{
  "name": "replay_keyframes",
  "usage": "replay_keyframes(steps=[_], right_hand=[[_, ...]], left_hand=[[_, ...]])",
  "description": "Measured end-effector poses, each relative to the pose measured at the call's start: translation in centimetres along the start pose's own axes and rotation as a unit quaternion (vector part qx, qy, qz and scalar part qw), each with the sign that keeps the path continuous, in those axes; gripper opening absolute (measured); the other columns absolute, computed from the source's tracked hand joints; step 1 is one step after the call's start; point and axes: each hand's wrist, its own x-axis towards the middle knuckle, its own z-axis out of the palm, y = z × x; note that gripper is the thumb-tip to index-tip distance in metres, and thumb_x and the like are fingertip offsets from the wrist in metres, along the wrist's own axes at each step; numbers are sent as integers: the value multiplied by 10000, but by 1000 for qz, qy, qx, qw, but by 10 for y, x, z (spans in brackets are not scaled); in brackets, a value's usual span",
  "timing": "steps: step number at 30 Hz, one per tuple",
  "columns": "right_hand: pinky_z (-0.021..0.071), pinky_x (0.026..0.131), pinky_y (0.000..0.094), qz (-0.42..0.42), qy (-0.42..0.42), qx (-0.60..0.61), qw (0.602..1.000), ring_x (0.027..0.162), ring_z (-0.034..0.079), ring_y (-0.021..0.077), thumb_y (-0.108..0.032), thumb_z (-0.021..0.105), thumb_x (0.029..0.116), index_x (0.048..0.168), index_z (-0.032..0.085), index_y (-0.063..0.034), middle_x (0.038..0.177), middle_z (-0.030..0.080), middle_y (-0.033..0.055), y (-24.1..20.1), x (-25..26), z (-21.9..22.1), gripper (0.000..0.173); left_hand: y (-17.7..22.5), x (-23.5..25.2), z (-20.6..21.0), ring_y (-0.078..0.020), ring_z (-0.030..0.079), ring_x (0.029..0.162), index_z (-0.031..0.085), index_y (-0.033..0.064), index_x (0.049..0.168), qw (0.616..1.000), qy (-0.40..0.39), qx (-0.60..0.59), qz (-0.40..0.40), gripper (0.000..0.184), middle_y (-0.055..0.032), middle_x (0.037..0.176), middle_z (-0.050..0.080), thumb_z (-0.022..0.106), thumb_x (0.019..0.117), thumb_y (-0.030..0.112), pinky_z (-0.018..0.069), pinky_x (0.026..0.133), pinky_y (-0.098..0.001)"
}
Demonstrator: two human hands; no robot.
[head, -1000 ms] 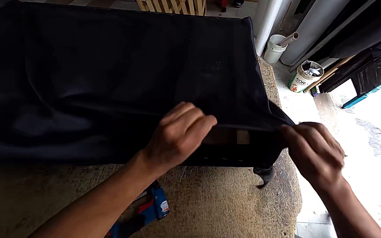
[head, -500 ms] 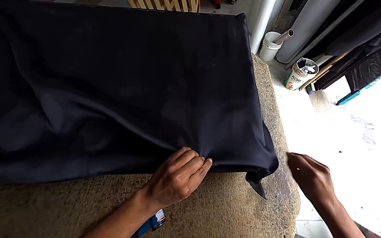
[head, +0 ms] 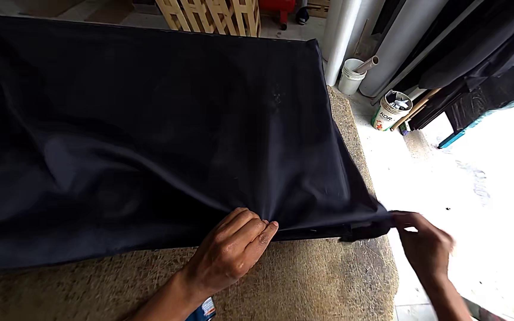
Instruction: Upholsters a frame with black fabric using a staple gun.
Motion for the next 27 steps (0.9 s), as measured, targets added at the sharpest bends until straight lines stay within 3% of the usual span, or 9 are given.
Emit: replay_keyframes(steps=[2, 4, 6, 8, 10, 13, 16, 23, 27], right_hand=[[571, 710, 396, -78, 33, -147, 986, 839, 705, 284, -53, 592, 949, 865, 744, -25, 894, 722, 145, 15, 9, -25, 176], [579, 719, 488, -67, -92, -173, 978, 865, 694, 353, -39, 559, 956, 966, 737, -29, 936, 698, 159, 26, 2, -33, 178], [594, 789, 473, -45, -148, -131, 979, 962, 708, 299, -168, 616, 913, 1011, 755, -91, 1053, 736, 93, 21, -1, -34, 187], [551, 849, 397, -68, -94, -67, 991, 1024, 669, 224, -368, 671, 900, 1083, 744, -132, 1095, 729, 53, -11, 6, -35, 307], [537, 942, 402, -122, -92, 10, 988, 1126, 648, 209, -480, 718, 908, 1234, 697, -155, 1179, 709, 63, -52, 11, -25, 460], [538, 900, 430, -237, -124, -18, 963, 1130, 660, 239, -428, 628, 989, 1328, 672, -158, 1266, 704, 61, -86, 6, 12, 436], [540, 781, 361, -303, -98, -35, 947, 979, 682, 197, -139, 560, 1015, 1136, 738, -146, 1081, 743, 19, -83, 12, 32, 216], [529, 707, 309, -330, -29, -2, 944, 801, 638, 198, -77, 559, 990, 936, 706, -100, 808, 668, 33, -80, 13, 43, 159], [494, 645, 323, -342, -37, -7, 939, 712, 588, 202, -85, 549, 1010, 1097, 739, -100, 732, 597, 31, -81, 15, 48, 209]], left_hand=[[0, 1, 0, -210, 644, 797, 746, 55, 1062, 1000, 2, 4, 4, 198, -46, 784, 654, 567, 986, 23, 547, 802, -350], [1, 0, 0, -211, 650, 807, 747, 58, 1062, 1000, 4, 7, 7, 195, -47, 793, 665, 569, 987, 28, 549, 807, -351], [0, 0, 1, -209, 659, 815, 744, 60, 1070, 1000, 8, 11, 11, 194, -47, 802, 674, 568, 992, 31, 554, 811, -352], [0, 1, 3, -209, 668, 828, 742, 62, 1076, 1000, 10, 10, 11, 196, -50, 820, 688, 566, 996, 32, 556, 822, -357], [2, 0, 5, -208, 675, 837, 743, 61, 1078, 1000, 8, 11, 9, 199, -52, 836, 701, 564, 997, 31, 558, 824, -358], [4, -1, 6, -208, 673, 837, 735, 63, 1093, 1000, 3, 8, 4, 194, -53, 840, 694, 566, 1001, 42, 561, 817, -359], [2, -1, 6, -205, 680, 860, 727, 76, 1104, 1000, 7, 15, 2, 193, -48, 865, 705, 558, 1011, 69, 563, 830, -359], [2, -1, 9, -200, 670, 842, 717, 69, 1117, 999, -7, 42, 29, 205, -39, 868, 708, 539, 1014, 63, 547, 809, -342], [2, -3, 7, -207, 652, 809, 711, 70, 1164, 997, -33, 62, 28, 242, -41, 841, 693, 517, 1019, 59, 519, 765, -355]])
